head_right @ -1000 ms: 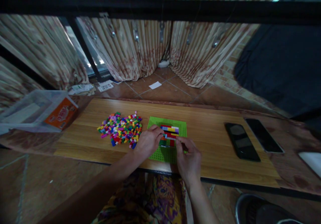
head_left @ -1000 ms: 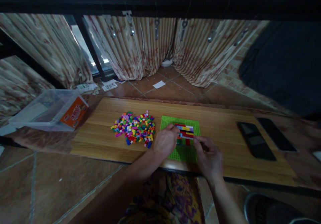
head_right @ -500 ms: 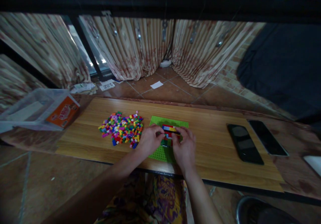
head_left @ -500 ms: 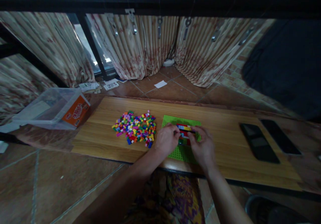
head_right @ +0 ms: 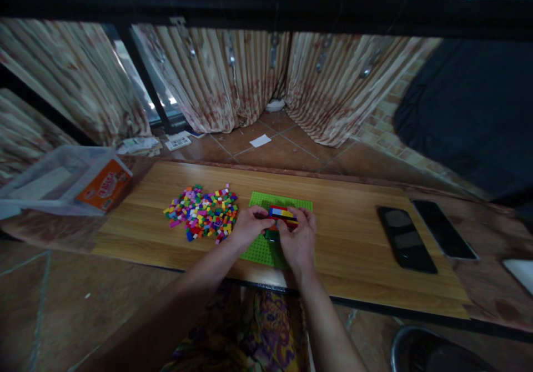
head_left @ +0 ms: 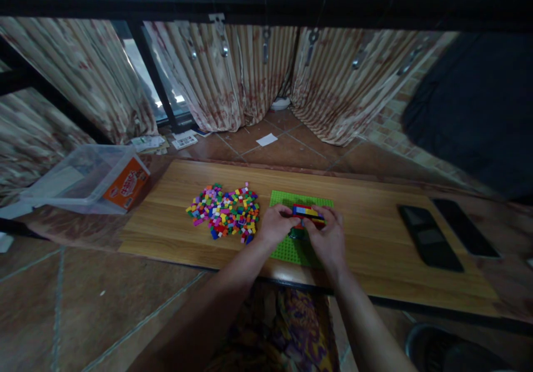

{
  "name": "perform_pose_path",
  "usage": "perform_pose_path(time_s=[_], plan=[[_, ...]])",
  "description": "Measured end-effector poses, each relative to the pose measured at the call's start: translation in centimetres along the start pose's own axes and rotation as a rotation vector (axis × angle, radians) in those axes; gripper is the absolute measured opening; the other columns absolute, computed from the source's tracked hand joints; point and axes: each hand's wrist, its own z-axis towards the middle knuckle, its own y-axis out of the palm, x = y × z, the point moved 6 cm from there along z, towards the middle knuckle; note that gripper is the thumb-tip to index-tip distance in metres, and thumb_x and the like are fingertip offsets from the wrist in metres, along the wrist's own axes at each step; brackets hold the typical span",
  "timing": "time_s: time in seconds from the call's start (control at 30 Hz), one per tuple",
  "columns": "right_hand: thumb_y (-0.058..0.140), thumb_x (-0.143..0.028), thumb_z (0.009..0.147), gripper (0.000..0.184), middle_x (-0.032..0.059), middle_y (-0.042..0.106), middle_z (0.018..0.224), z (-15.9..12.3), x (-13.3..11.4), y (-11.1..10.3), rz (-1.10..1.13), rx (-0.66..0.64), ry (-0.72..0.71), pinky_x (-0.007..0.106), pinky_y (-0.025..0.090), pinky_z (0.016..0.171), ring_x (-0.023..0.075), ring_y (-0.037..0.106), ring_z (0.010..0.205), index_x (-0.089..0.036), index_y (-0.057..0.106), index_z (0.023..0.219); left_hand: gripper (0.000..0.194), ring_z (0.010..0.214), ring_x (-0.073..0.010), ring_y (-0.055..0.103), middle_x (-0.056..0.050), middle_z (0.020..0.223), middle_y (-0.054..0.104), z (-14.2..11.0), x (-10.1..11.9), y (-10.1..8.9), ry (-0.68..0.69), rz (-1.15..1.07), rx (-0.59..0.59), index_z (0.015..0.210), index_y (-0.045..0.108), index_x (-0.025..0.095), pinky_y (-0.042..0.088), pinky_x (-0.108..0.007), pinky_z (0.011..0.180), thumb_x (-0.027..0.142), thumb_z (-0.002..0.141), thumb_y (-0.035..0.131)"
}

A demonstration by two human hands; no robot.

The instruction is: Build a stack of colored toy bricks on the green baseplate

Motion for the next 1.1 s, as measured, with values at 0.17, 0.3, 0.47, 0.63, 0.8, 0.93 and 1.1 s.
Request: perform_pose_path(time_s=[0.17, 0.3, 0.47, 0.63, 0.8, 0.93, 1.1], plan=[[0.065, -0.04, 0.072, 0.04, 0.0119, 0.05, 0.119, 0.2, 0.4, 0.1, 0.0, 0.004, 0.01, 0.046, 0.044, 0.098, 0.0278, 0.052, 0.112, -0.02, 0.067, 0.106, 0.021, 0.056, -0.0097, 0.053, 0.004, 0.063, 0.06, 0.1, 0.0, 0.2, -0.052, -0.036, 0.008, 0.078, 0.066, 0.016, 0.043, -0.023, 0.055, 0.02, 0.061, 0.076], [0.066, -0.04, 0.071, 0.04, 0.0117, 0.05, 0.118, 0.4, 0.7, 0.2, -0.008, 0.003, 0.009, 0.045, 0.043, 0.1, 0.0273, 0.053, 0.112, -0.019, 0.068, 0.106, 0.02, 0.053, -0.0094, 0.052, 0.005, 0.059, 0.057, 0.1, 0.1, 0.3, -0.079, -0.063, -0.014, 0.078, 0.065, 0.015, 0.042, -0.022, 0.053, 0.018, 0.061, 0.075], [0.067, -0.037, 0.069, 0.039, 0.0114, 0.053, 0.115, 0.8, 0.6, 0.3, -0.024, 0.009, -0.008, 0.046, 0.041, 0.101, 0.0271, 0.053, 0.11, -0.018, 0.068, 0.103, 0.017, 0.053, -0.0094, 0.052, 0.005, 0.057, 0.056, 0.2, 0.1, 0.4, -0.076, -0.015, 0.004, 0.075, 0.065, 0.016, 0.041, -0.022, 0.053, 0.019, 0.061, 0.075], [0.068, -0.041, 0.069, 0.047, 0.012, 0.059, 0.11, 0.9, 0.5, 0.0, 0.007, -0.026, -0.007, 0.047, 0.043, 0.097, 0.0263, 0.057, 0.103, -0.016, 0.066, 0.107, 0.015, 0.058, -0.0099, 0.054, 0.003, 0.061, 0.059, -0.5, 1.0, -0.5, 0.0, -0.018, -0.007, 0.074, 0.065, 0.015, 0.042, -0.021, 0.056, 0.022, 0.064, 0.075], [0.066, -0.051, 0.071, 0.057, 0.0138, 0.065, 0.107, 0.6, 1.2, -3.0, 0.139, 0.118, 0.08, 0.044, 0.048, 0.085, 0.026, 0.061, 0.096, -0.014, 0.064, 0.115, 0.019, 0.055, -0.008, 0.05, 0.003, 0.064, 0.057, -3.1, 2.2, -5.1, 0.031, -0.238, 0.025, 0.076, 0.063, 0.015, 0.039, -0.02, 0.054, 0.034, 0.074, 0.068], [0.065, -0.05, 0.074, 0.049, 0.0124, 0.069, 0.095, -1.2, 1.2, -4.7, 0.163, 0.183, 0.102, 0.041, 0.049, 0.078, 0.0235, 0.064, 0.082, -0.014, 0.067, 0.107, 0.029, 0.058, -0.0086, 0.051, 0.001, 0.069, 0.061, -8.4, 4.8, -9.1, 0.073, -0.359, -0.072, 0.08, 0.066, 0.018, 0.041, -0.021, 0.055, 0.044, 0.069, 0.072], [0.059, -0.047, 0.082, 0.036, 0.011, 0.071, 0.102, -6.6, -1.2, -1.3, 0.221, -0.037, 0.04, 0.041, 0.049, 0.084, 0.0242, 0.066, 0.092, -0.018, 0.069, 0.1, 0.04, 0.065, -0.0164, 0.062, -0.003, 0.076, 0.069, -21.6, 6.0, -10.5, 0.168, -0.194, -0.521, 0.089, 0.074, 0.03, 0.049, -0.028, 0.057, 0.065, 0.073, 0.064]])
